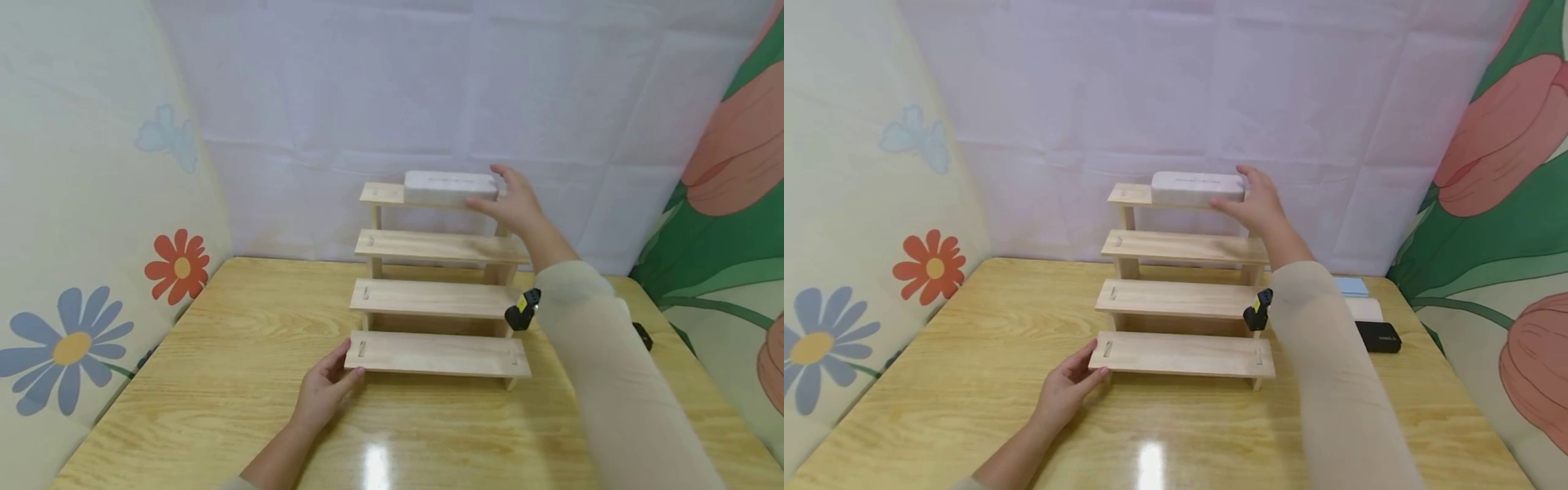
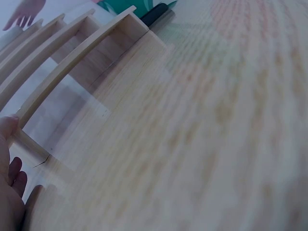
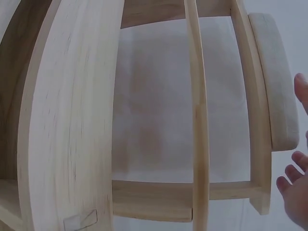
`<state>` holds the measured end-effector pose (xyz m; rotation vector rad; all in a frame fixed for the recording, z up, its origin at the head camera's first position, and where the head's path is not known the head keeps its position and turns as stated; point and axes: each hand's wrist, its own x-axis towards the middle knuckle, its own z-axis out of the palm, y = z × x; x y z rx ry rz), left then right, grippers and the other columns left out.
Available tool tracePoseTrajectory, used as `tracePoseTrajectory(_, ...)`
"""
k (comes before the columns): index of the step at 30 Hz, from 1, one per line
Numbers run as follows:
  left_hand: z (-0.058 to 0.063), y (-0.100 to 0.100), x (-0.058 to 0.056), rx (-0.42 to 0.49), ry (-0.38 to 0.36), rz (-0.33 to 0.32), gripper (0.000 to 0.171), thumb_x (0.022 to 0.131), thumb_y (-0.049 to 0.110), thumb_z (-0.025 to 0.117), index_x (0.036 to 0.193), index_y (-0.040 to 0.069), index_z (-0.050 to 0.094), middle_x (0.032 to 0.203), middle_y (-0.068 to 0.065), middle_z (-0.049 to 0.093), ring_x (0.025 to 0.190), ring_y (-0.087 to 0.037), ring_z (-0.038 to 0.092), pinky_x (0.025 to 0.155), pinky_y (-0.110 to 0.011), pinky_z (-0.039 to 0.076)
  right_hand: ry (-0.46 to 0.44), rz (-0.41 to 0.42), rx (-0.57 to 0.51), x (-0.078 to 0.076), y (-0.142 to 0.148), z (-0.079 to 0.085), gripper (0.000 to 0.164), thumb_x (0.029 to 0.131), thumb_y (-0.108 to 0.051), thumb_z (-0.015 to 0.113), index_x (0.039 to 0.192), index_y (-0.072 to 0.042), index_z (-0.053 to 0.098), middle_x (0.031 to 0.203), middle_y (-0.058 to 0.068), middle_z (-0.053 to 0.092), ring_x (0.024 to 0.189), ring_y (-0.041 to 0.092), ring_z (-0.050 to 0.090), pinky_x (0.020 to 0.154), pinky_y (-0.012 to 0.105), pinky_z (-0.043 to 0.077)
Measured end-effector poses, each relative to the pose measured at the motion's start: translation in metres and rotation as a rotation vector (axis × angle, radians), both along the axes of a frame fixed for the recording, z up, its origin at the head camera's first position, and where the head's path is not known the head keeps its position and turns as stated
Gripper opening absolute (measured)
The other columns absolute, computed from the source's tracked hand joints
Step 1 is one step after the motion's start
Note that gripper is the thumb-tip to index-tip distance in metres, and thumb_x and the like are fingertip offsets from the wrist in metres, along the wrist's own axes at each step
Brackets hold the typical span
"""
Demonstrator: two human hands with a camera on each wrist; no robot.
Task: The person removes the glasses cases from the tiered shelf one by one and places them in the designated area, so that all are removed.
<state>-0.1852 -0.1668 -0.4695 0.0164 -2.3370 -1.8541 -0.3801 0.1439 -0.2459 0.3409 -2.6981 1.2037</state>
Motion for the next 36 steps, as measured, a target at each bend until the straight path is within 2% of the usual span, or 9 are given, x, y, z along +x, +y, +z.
tracePoseTrajectory(12,0.0,0.0,0.0,0.006,-0.015,-0.007,0.061,0.088,0.009,0.073,0.142,-0.003,0.046,0.148,-0.018,0.046,0.137,-0.033,0.045,0.111,-0.038,0.039,-0.053,0.018,0.075,-0.004,-0.007,-0.001,0.094,0.085,-0.04,0.076,0.157,-0.016,0.021,0.163,0.016,0.019,0.149,0.037,0.021,0.123,0.054,0.018)
tracePoseTrajectory(19,0.001,0.0,-0.001,0.008,-0.016,-0.015,0.061,0.088,0.008,0.072,0.142,-0.002,0.046,0.149,-0.017,0.046,0.137,-0.031,0.045,0.11,-0.035,0.04,-0.069,0.026,0.078,-0.007,-0.007,-0.001,0.096,0.084,-0.04,0.076,0.157,-0.016,0.018,0.163,0.015,0.017,0.149,0.036,0.02,0.124,0.053,0.017)
tracePoseTrajectory(29,0.002,-0.001,0.002,0.01,-0.024,-0.011,0.061,0.088,0.008,0.072,0.142,-0.003,0.046,0.149,-0.017,0.045,0.139,-0.032,0.043,0.111,-0.039,0.038,-0.074,0.02,0.067,-0.01,-0.012,-0.003,0.095,0.084,-0.038,0.077,0.157,-0.014,0.02,0.163,0.015,0.019,0.149,0.035,0.02,0.125,0.05,0.017)
tracePoseTrajectory(36,0.003,-0.004,0.0,0.008,-0.024,-0.003,0.061,0.089,0.009,0.072,0.142,-0.002,0.046,0.149,-0.016,0.045,0.139,-0.031,0.043,0.111,-0.035,0.039,-0.049,-0.006,0.044,-0.013,-0.014,-0.002,0.093,0.083,-0.038,0.078,0.156,-0.014,0.025,0.161,0.017,0.022,0.144,0.036,0.029,0.123,0.049,0.024)
